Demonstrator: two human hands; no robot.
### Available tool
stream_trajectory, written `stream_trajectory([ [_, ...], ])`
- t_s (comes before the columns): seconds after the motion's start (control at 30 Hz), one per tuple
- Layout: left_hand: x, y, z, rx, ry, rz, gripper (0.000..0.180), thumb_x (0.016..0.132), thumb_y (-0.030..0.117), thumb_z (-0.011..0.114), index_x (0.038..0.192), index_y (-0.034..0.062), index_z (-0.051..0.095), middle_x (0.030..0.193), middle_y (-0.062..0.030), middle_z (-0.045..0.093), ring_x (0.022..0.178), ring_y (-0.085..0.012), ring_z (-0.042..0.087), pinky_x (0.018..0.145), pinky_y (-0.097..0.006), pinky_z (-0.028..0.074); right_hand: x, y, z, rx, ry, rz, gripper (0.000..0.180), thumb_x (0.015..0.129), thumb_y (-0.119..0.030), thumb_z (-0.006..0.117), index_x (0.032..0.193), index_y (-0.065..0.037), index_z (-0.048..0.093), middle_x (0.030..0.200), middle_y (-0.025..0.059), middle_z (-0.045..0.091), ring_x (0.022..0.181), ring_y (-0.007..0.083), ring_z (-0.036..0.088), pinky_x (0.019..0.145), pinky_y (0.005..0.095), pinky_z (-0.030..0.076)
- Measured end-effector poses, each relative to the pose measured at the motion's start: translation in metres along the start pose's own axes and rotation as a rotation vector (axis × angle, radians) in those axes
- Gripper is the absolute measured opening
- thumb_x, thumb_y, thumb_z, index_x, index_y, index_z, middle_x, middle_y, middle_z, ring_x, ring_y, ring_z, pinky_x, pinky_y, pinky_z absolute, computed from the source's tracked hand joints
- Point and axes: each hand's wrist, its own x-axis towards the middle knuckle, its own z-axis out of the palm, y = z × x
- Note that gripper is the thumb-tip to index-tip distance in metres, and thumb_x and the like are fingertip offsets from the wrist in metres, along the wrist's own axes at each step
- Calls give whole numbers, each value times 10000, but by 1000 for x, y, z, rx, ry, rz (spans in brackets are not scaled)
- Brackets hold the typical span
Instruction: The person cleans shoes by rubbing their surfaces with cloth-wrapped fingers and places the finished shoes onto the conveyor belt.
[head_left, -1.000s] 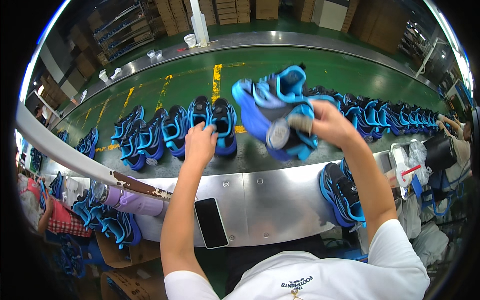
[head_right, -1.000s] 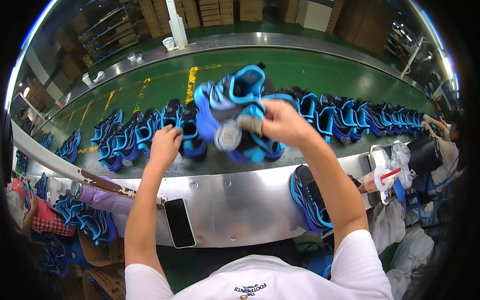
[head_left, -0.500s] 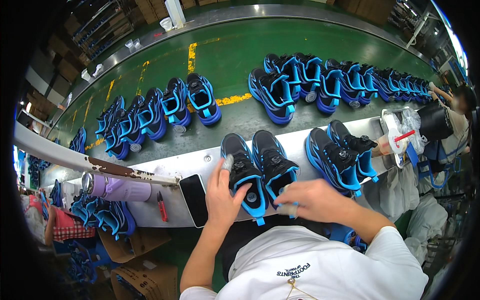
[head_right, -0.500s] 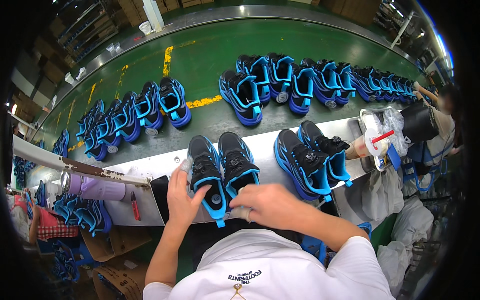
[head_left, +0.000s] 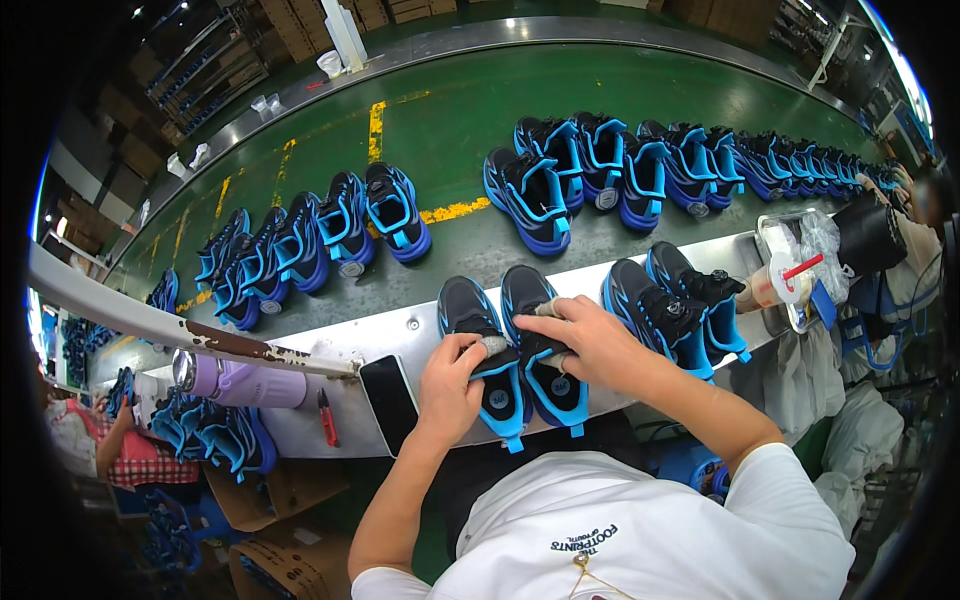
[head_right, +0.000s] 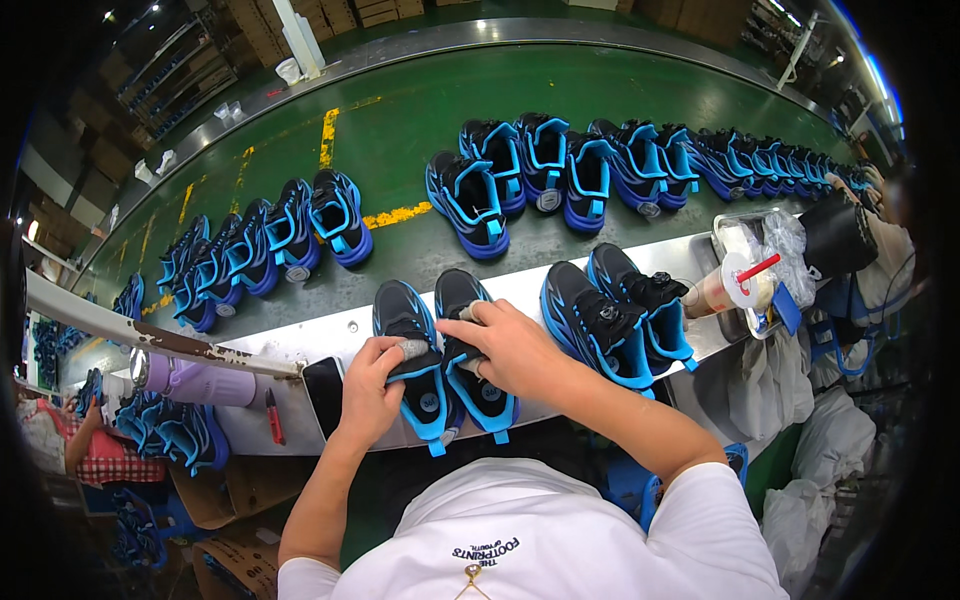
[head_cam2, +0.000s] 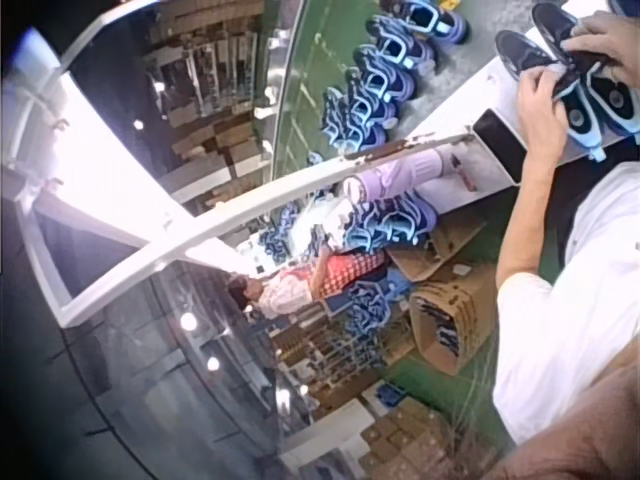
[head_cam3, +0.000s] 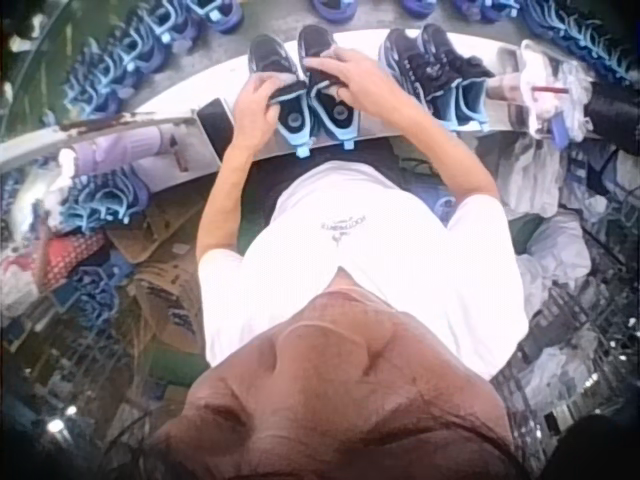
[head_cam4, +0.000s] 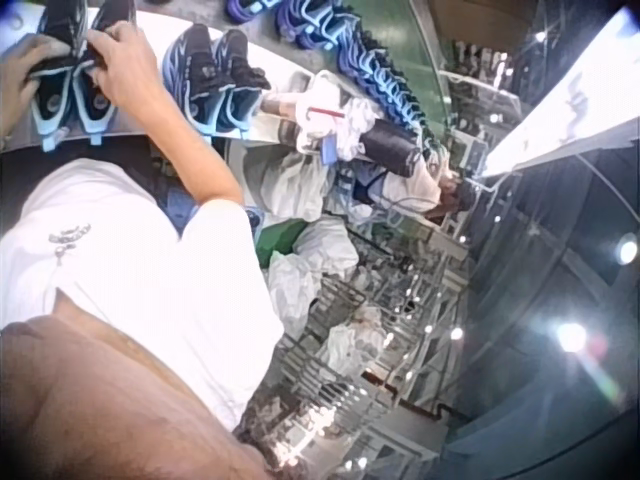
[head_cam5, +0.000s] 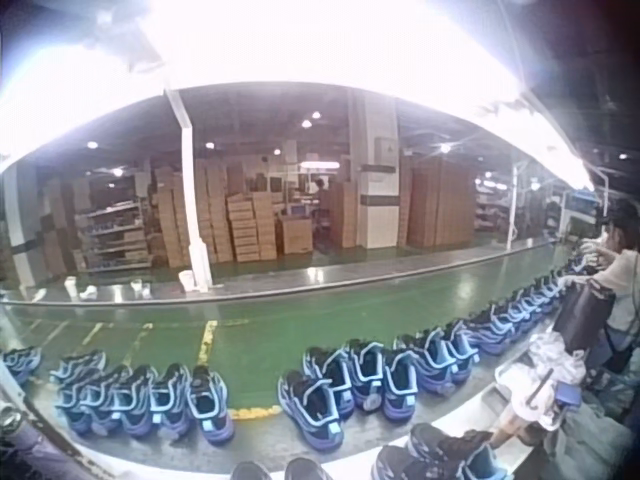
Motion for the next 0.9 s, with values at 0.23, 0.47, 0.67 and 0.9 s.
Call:
stream_trajectory([
  [0.23,-18,12,21,339,40,159,238,699,36,649,925,106,676,1246,-77,608,846,-260,544,749,-345,475,1,18,-11,-60,149,211,402,725,-39,686,1118,-110,649,967,124,647,863,344,638,758,408,524],
  [0.47,-6,18,25,321,27,205,206,720,47,640,921,65,676,1221,-138,613,819,-263,567,703,-333,501,-13,5,26,-133,199,31,427,718,-11,657,1126,-134,652,1225,189,523,1012,366,575,811,412,526],
  [0.67,-15,21,22,295,91,186,218,707,25,653,921,56,686,1217,-134,618,791,-241,576,699,-327,509,-20,25,2,-215,105,-120,459,689,-20,649,1135,-127,657,1232,175,537,1058,352,570,863,400,507],
  [0.9,-10,26,30,274,144,202,192,694,11,663,881,48,686,1132,-129,653,728,-243,588,657,-323,514,-16,30,20,-294,152,-231,359,740,-79,608,1094,-37,650,1207,173,557,1034,310,569,821,374,478],
])
